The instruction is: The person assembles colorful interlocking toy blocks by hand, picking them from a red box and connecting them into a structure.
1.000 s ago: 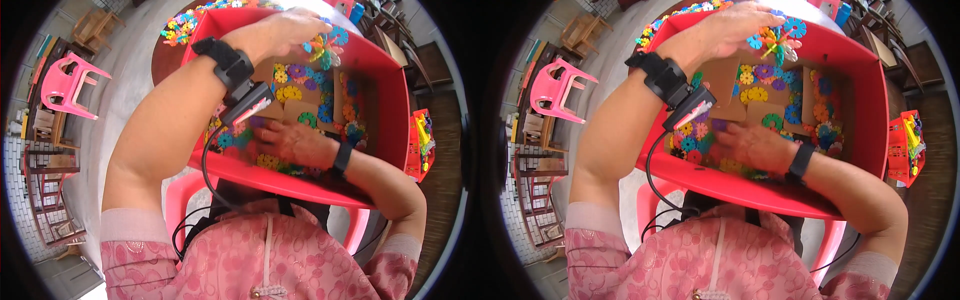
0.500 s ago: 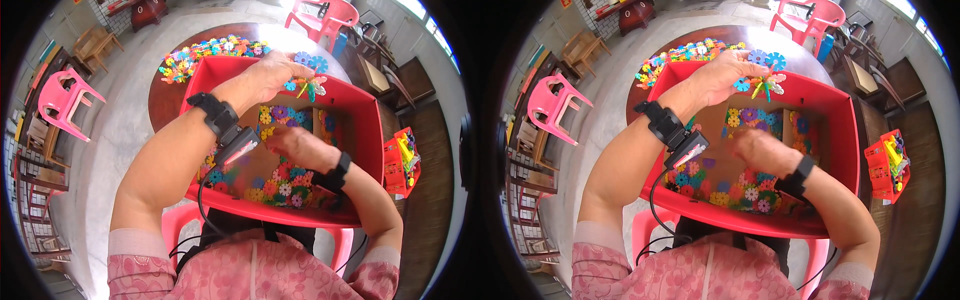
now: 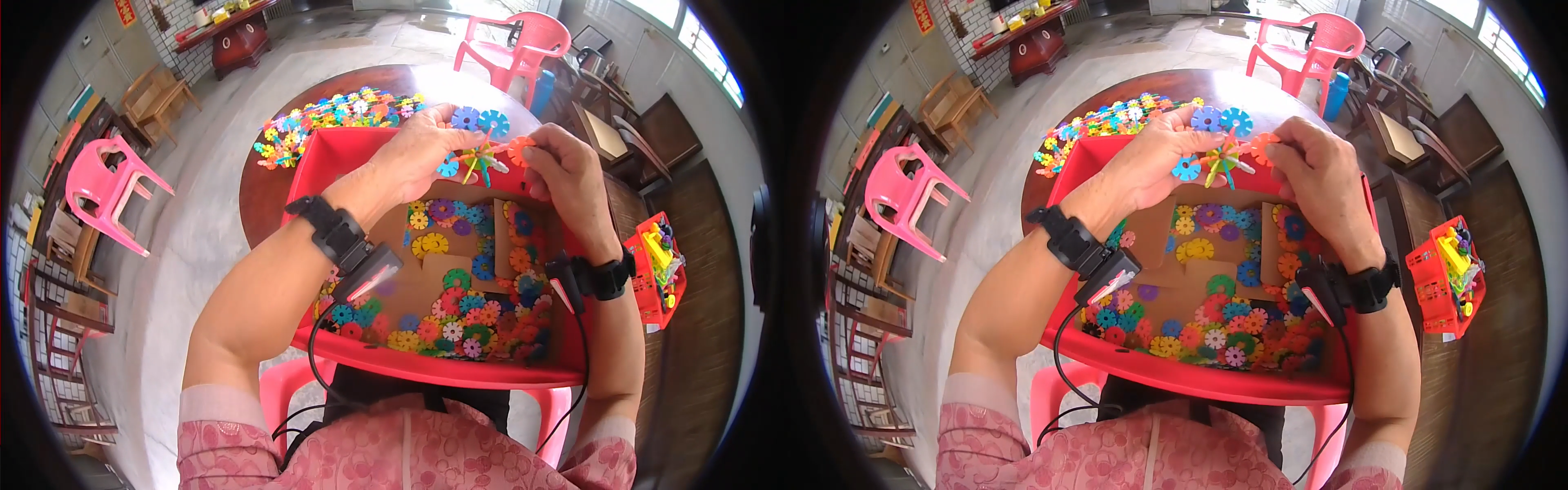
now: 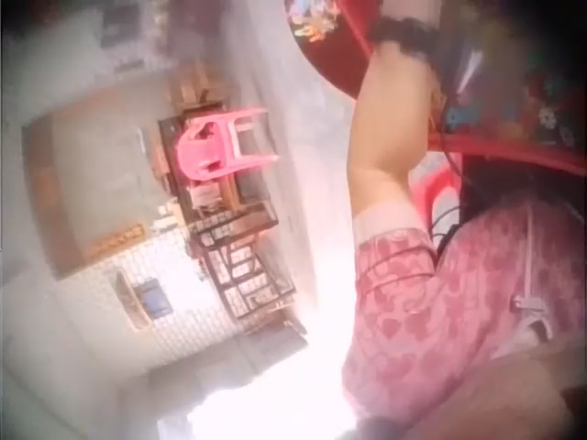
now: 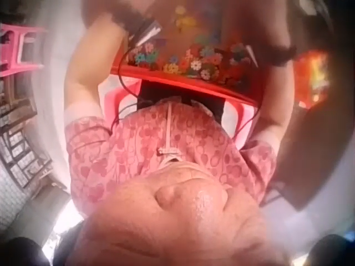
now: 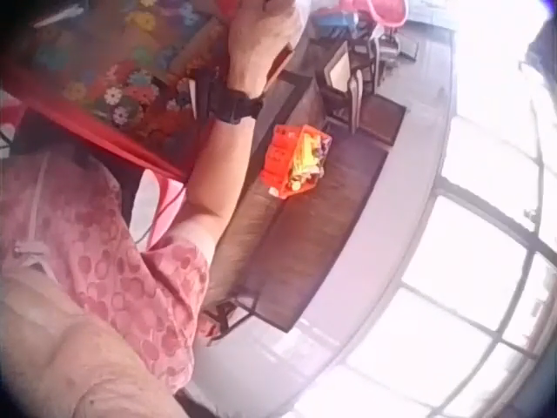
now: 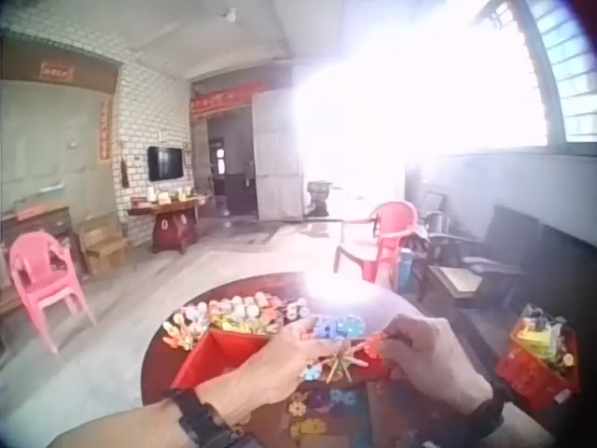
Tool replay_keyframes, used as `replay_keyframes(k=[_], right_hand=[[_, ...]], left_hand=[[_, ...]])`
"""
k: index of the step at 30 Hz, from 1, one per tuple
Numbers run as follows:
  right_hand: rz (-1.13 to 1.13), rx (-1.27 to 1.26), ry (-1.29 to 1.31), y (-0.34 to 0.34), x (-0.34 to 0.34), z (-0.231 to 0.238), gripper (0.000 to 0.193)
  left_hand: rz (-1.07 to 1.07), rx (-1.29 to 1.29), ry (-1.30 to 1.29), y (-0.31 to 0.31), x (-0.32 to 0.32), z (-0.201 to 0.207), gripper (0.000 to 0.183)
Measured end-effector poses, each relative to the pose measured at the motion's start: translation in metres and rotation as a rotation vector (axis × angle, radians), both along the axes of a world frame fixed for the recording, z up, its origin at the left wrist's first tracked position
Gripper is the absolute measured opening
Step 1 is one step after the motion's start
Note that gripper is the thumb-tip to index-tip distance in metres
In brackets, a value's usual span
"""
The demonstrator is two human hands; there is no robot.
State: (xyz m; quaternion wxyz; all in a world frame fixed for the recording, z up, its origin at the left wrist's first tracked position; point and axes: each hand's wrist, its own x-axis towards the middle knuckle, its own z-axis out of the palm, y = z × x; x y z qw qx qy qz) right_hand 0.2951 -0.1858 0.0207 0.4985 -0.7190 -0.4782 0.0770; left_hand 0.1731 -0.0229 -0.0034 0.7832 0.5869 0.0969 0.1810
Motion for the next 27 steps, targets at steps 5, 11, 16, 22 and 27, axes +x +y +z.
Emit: replay_keyframes(k=[5,11,16,22,27], right_hand=[[0.023,-0.024,-0.077,-0.001,0.0,0.0,0.013],[0.038,-0.086,-0.106,-0.001,-0.002,0.002,0.013],[0.066,-0.095,-0.133,0.001,-0.004,-0.003,0.014],[0.09,-0.139,-0.106,0.004,-0.003,-0.006,0.014],[0.098,-0.167,-0.039,0.005,-0.004,-0.008,0.013]], left_hand=[[-0.024,0.037,-0.019,0.001,0.003,-0.004,0.076],[-0.055,-0.022,0.03,-0.002,-0.006,0.007,0.068],[-0.062,-0.09,0.16,-0.009,-0.008,0.01,0.024],[-0.015,0.053,0.187,-0.004,-0.002,-0.001,0.021],[0.025,0.058,0.209,-0.009,-0.002,-0.001,0.017]])
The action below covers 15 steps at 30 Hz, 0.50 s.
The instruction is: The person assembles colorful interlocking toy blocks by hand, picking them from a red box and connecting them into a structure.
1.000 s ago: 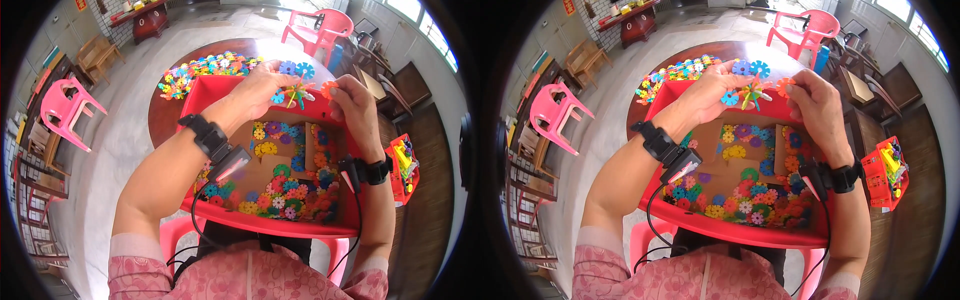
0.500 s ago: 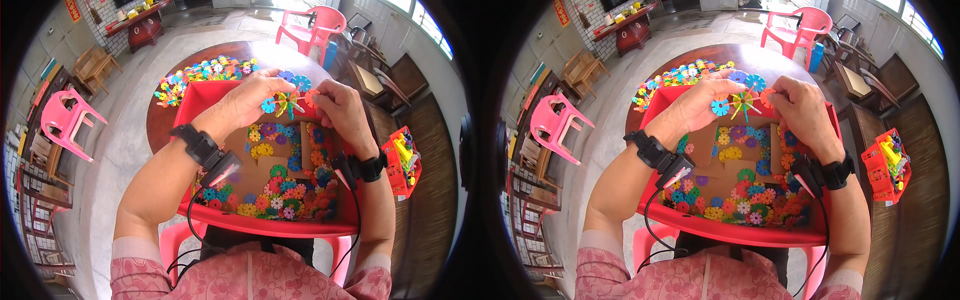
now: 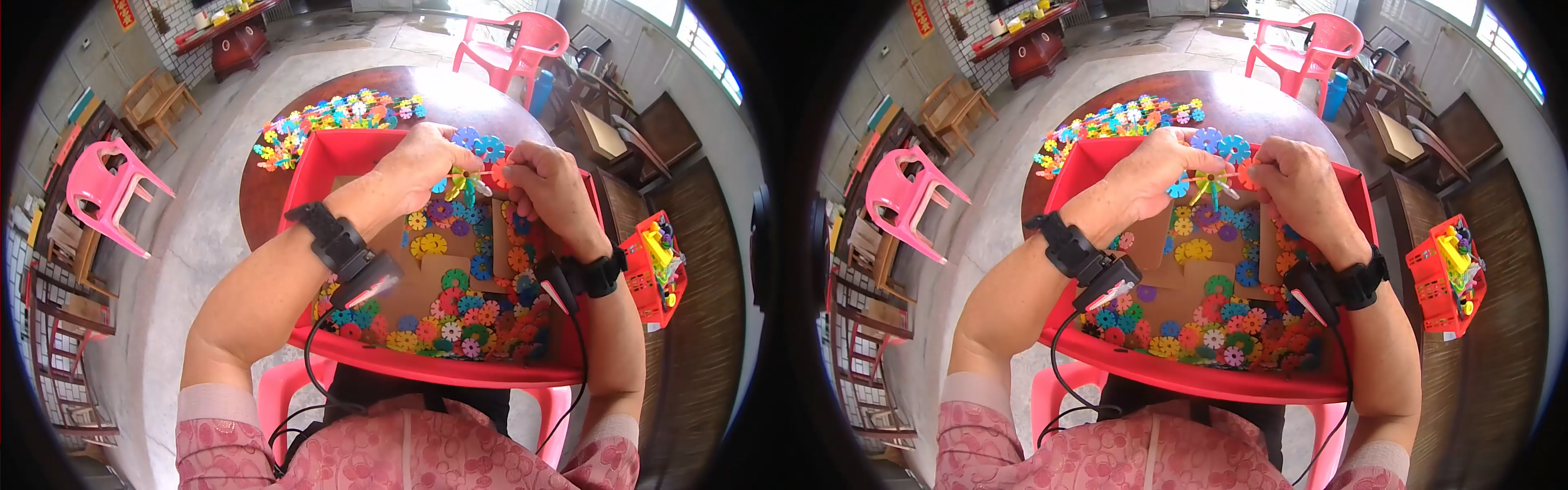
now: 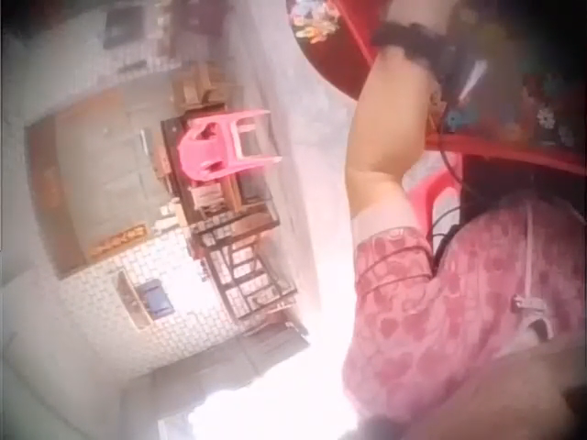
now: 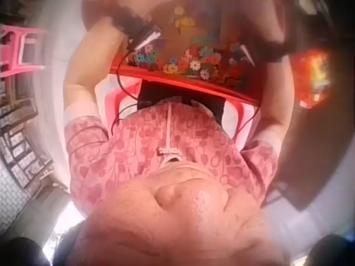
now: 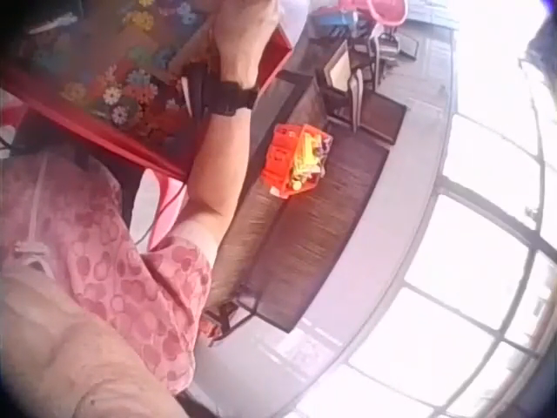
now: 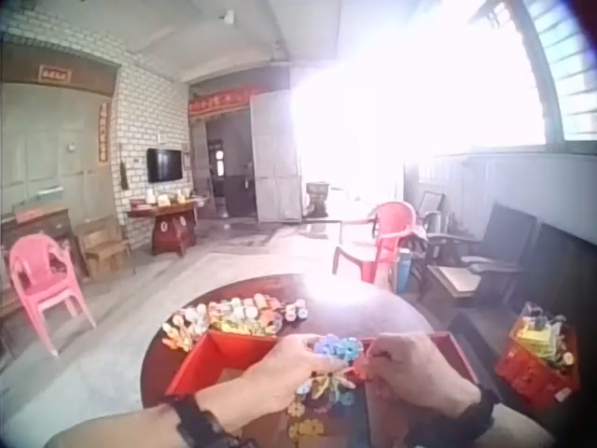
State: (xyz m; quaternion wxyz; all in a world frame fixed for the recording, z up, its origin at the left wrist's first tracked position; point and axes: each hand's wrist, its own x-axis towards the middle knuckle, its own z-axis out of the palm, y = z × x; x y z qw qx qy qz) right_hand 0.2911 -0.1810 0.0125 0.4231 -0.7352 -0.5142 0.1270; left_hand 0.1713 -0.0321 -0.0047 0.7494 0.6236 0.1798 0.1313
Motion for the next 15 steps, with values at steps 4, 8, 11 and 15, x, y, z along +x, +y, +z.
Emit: replay_keyframes(k=[4,8,11,15], right_hand=[[-0.011,0.04,-0.03,-0.001,-0.003,-0.001,0.013],[-0.01,0.127,-0.059,0.001,-0.006,-0.007,0.014],[-0.027,0.137,-0.026,0.002,-0.007,-0.012,0.013],[-0.027,0.147,-0.009,0.006,-0.006,-0.02,0.011]], left_hand=[[0.03,-0.07,-0.043,-0.007,-0.004,0.005,0.02],[0.048,-0.119,-0.055,-0.011,-0.006,0.006,0.019],[0.063,-0.102,-0.045,-0.012,-0.007,0.008,0.019],[0.08,-0.111,-0.024,-0.014,-0.007,0.007,0.021]])
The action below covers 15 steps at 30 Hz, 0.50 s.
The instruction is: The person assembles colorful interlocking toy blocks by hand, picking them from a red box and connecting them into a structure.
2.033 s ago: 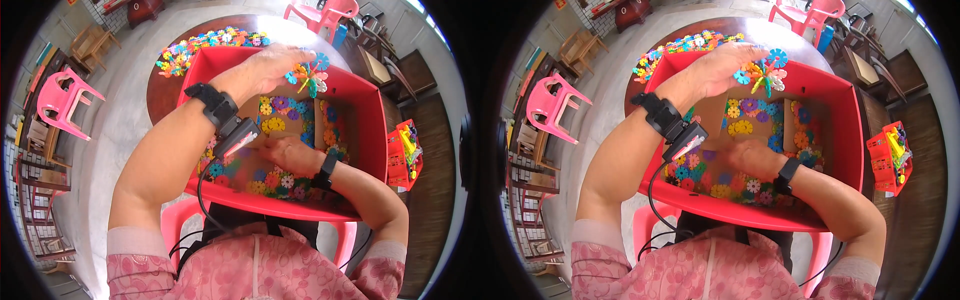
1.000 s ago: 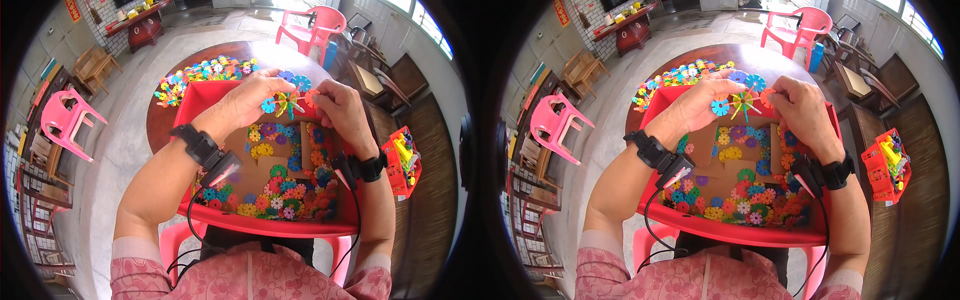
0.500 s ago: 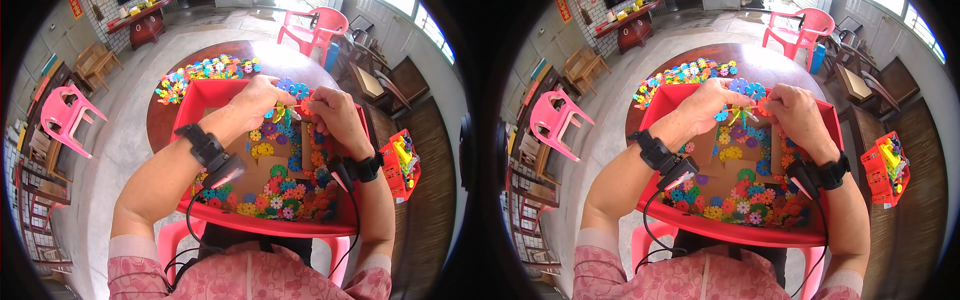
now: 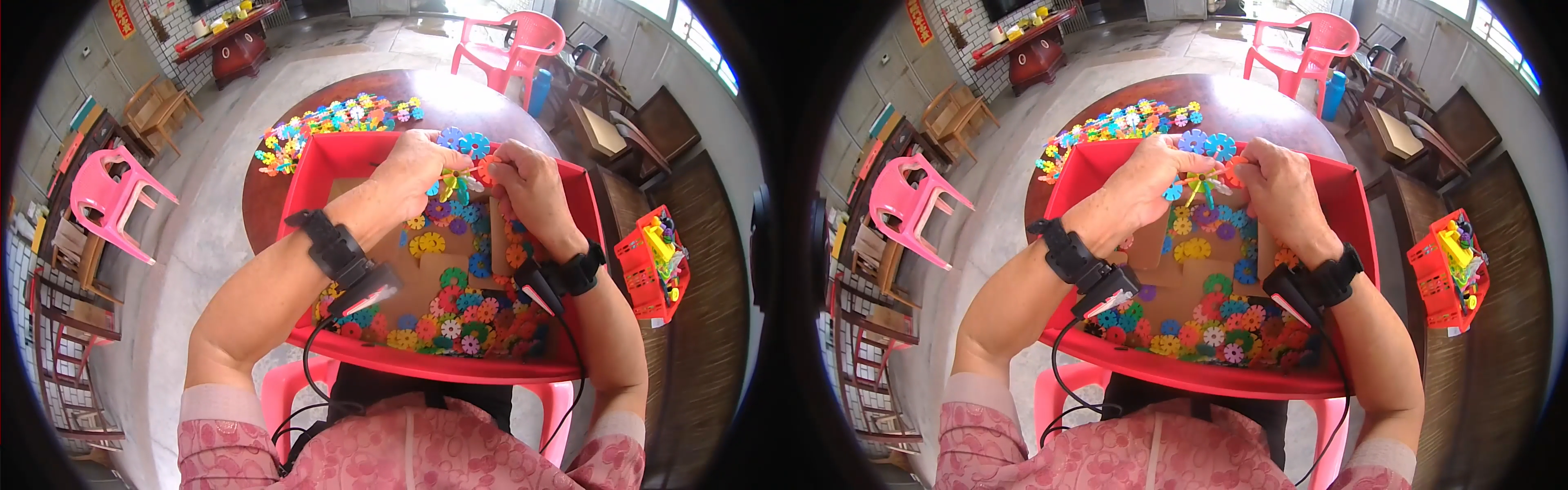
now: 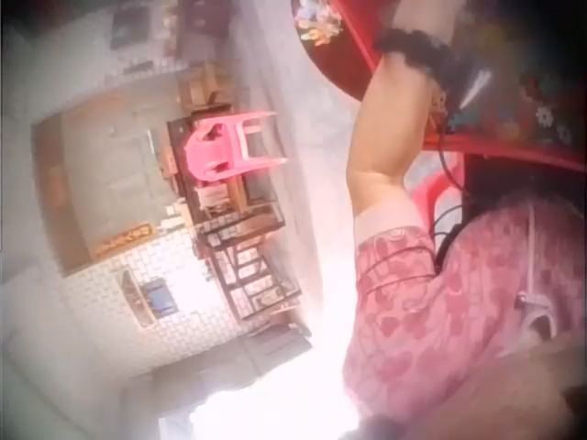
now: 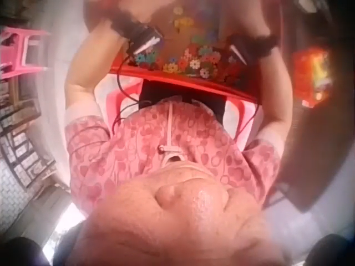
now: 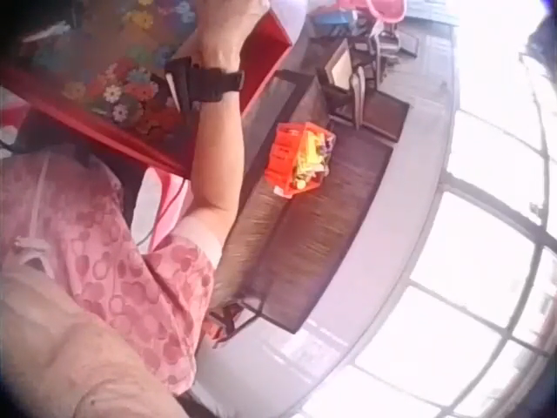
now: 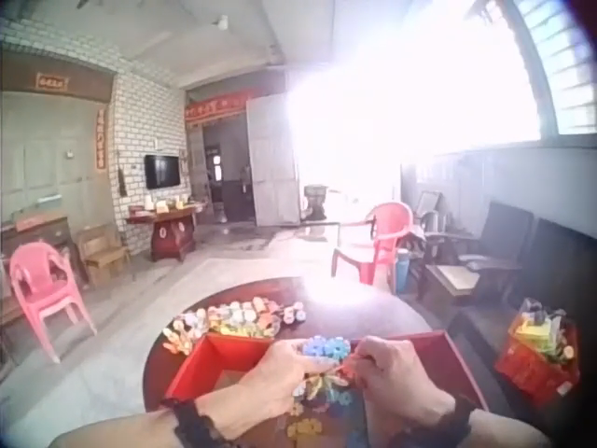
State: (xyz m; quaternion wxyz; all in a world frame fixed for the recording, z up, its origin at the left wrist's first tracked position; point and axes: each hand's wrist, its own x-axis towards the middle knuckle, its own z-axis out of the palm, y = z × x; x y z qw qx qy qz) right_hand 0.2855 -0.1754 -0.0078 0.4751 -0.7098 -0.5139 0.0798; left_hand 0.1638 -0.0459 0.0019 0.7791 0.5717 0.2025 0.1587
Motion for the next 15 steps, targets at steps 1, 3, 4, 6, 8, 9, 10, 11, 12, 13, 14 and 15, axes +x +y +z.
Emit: replay_keyframes(k=[1,3,4,6,8,9,10,11,12,13,14,15], right_hand=[[0.0,0.0,0.003,0.0,-0.001,0.002,0.011],[0.008,-0.108,0.105,-0.001,-0.003,0.008,0.01],[0.006,-0.109,0.108,0.0,0.0,0.001,0.01],[0.055,0.065,-0.326,0.005,0.004,-0.015,0.01],[0.045,0.034,-0.283,0.004,0.003,-0.013,0.011],[0.044,-0.001,-0.119,0.001,0.001,-0.005,0.012],[0.043,-0.036,0.046,-0.001,0.0,0.002,0.013],[0.017,-0.055,0.051,-0.002,0.001,0.006,0.012],[0.019,-0.056,0.054,-0.002,0.007,0.005,0.012],[0.054,0.002,-0.059,-0.001,0.017,0.004,0.012],[0.09,0.06,-0.172,-0.001,0.022,0.003,0.012],[0.077,-0.023,-0.068,-0.004,0.018,0.009,0.012]], left_hand=[[-0.007,0.009,0.004,0.001,0.0,-0.001,0.021],[-0.004,0.039,-0.007,0.003,0.002,-0.004,0.021],[-0.001,0.07,-0.021,0.002,0.003,-0.006,0.02],[0.004,0.12,-0.011,0.0,0.001,-0.005,0.022],[0.013,0.17,0.0,0.002,-0.001,-0.004,0.024],[-0.023,0.147,-0.044,0.002,0.0,0.002,0.029],[-0.06,0.123,-0.087,0.002,0.0,0.006,0.034],[-0.004,0.086,-0.032,-0.004,-0.002,0.009,0.044],[-0.003,0.084,-0.029,-0.003,-0.001,0.006,0.044],[-0.049,0.117,-0.095,0.0,0.001,0.003,0.046],[-0.095,0.149,-0.161,0.001,0.003,0.0,0.048],[-0.092,0.18,-0.144,0.001,0.004,-0.002,0.043]])
